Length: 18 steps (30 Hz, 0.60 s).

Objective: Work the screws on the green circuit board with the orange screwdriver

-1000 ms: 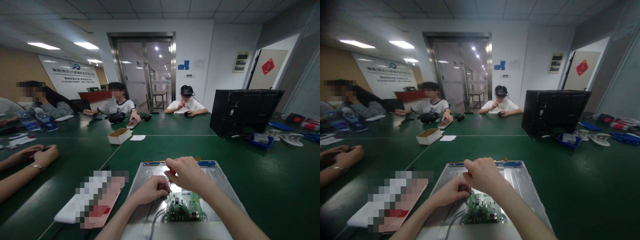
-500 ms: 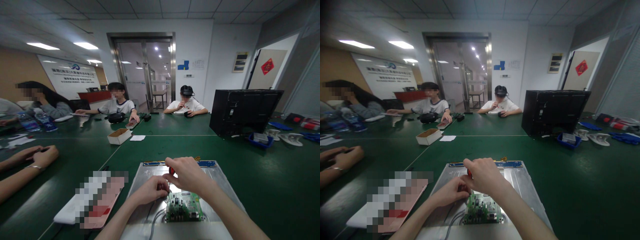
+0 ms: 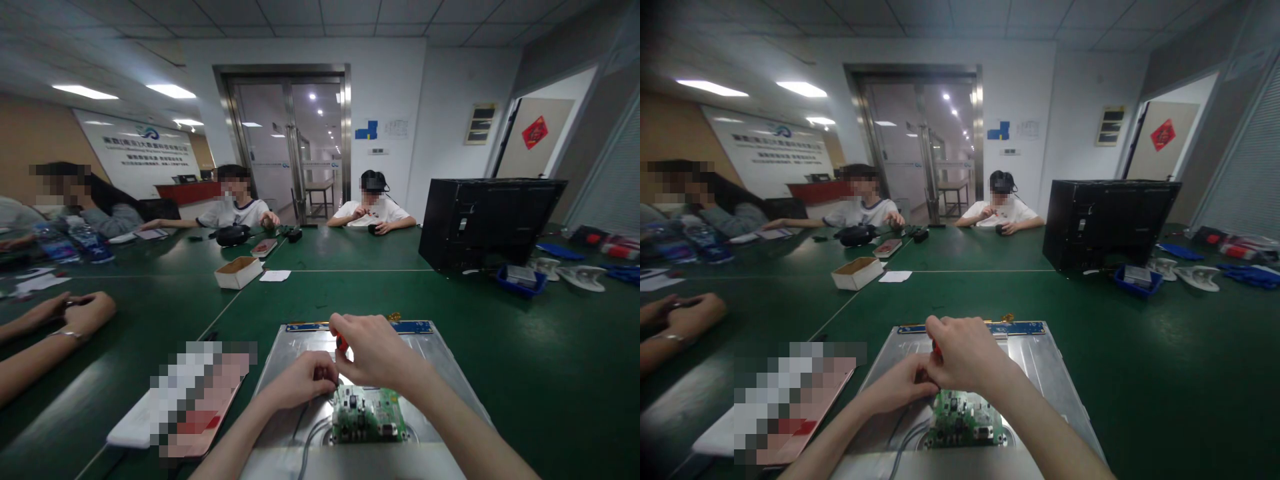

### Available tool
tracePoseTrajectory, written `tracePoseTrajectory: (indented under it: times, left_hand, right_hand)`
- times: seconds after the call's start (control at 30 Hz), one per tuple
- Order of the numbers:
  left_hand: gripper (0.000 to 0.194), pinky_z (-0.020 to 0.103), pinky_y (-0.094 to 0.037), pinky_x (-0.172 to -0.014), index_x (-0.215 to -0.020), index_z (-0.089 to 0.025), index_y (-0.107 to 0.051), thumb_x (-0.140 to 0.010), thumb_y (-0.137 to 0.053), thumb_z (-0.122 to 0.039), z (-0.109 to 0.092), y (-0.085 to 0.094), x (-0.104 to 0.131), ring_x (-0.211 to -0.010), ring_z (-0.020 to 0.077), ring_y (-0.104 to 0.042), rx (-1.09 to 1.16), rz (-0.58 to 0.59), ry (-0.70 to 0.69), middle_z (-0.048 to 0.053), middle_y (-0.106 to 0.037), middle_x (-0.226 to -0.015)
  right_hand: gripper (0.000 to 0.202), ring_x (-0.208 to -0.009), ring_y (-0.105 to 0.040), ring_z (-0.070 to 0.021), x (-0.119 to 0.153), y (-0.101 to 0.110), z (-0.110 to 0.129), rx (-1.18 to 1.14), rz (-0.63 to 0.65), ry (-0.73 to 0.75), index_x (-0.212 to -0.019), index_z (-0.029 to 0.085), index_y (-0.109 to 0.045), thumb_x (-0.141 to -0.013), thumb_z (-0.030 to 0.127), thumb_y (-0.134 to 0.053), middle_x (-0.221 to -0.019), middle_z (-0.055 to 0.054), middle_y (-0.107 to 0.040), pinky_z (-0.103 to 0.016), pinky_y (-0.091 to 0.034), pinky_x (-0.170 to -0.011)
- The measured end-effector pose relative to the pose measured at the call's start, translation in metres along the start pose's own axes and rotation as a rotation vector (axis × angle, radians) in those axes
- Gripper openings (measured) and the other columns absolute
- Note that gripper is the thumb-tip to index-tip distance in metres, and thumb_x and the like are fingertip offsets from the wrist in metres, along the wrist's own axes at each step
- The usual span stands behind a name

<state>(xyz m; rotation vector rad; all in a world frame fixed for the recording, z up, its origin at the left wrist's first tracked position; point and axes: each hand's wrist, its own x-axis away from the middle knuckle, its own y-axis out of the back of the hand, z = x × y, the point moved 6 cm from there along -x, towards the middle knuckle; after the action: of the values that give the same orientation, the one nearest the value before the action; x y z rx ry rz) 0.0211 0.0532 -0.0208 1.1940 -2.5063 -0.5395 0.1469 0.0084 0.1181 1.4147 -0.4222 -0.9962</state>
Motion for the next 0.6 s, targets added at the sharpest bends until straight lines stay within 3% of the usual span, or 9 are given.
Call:
tracePoseTrajectory:
  times: [0.33,0.43,0.6]
  left_hand:
    - [0.010,0.022,-0.041,-0.061,-0.076,-0.017,-0.067,-0.068,-0.061,-0.016,-0.0036,-0.0009,0.0022,-0.067,0.0145,-0.053,-0.034,0.005,0.023,-0.002,-0.060,-0.069]
    - [0.009,0.021,-0.039,-0.059,-0.074,-0.016,-0.066,-0.067,-0.061,-0.016,-0.0040,-0.0001,0.0014,-0.066,0.0140,-0.052,-0.040,0.008,0.014,-0.003,-0.058,-0.068]
    - [0.007,0.023,-0.041,-0.062,-0.073,-0.016,-0.065,-0.067,-0.061,-0.016,0.0002,0.0003,-0.0009,-0.067,0.0146,-0.053,-0.034,0.013,-0.003,-0.003,-0.059,-0.070]
  right_hand:
    - [0.016,-0.075,-0.070,-0.0214,-0.0027,-0.0046,-0.0063,0.067,0.051,-0.069,-0.095,0.022,-0.059,-0.098,0.038,-0.057,-0.084,-0.003,-0.076,-0.029,-0.025,-0.057]
    - [0.007,-0.075,-0.070,-0.0206,-0.0025,-0.0038,-0.0048,0.060,0.064,-0.073,-0.097,0.022,-0.058,-0.095,0.028,-0.056,-0.086,-0.003,-0.076,-0.029,-0.027,-0.057]
    - [0.014,-0.074,-0.068,-0.0204,-0.0007,-0.0003,-0.0012,0.017,0.032,-0.035,-0.099,0.020,-0.056,-0.085,0.025,-0.060,-0.090,-0.003,-0.074,-0.030,-0.026,-0.054]
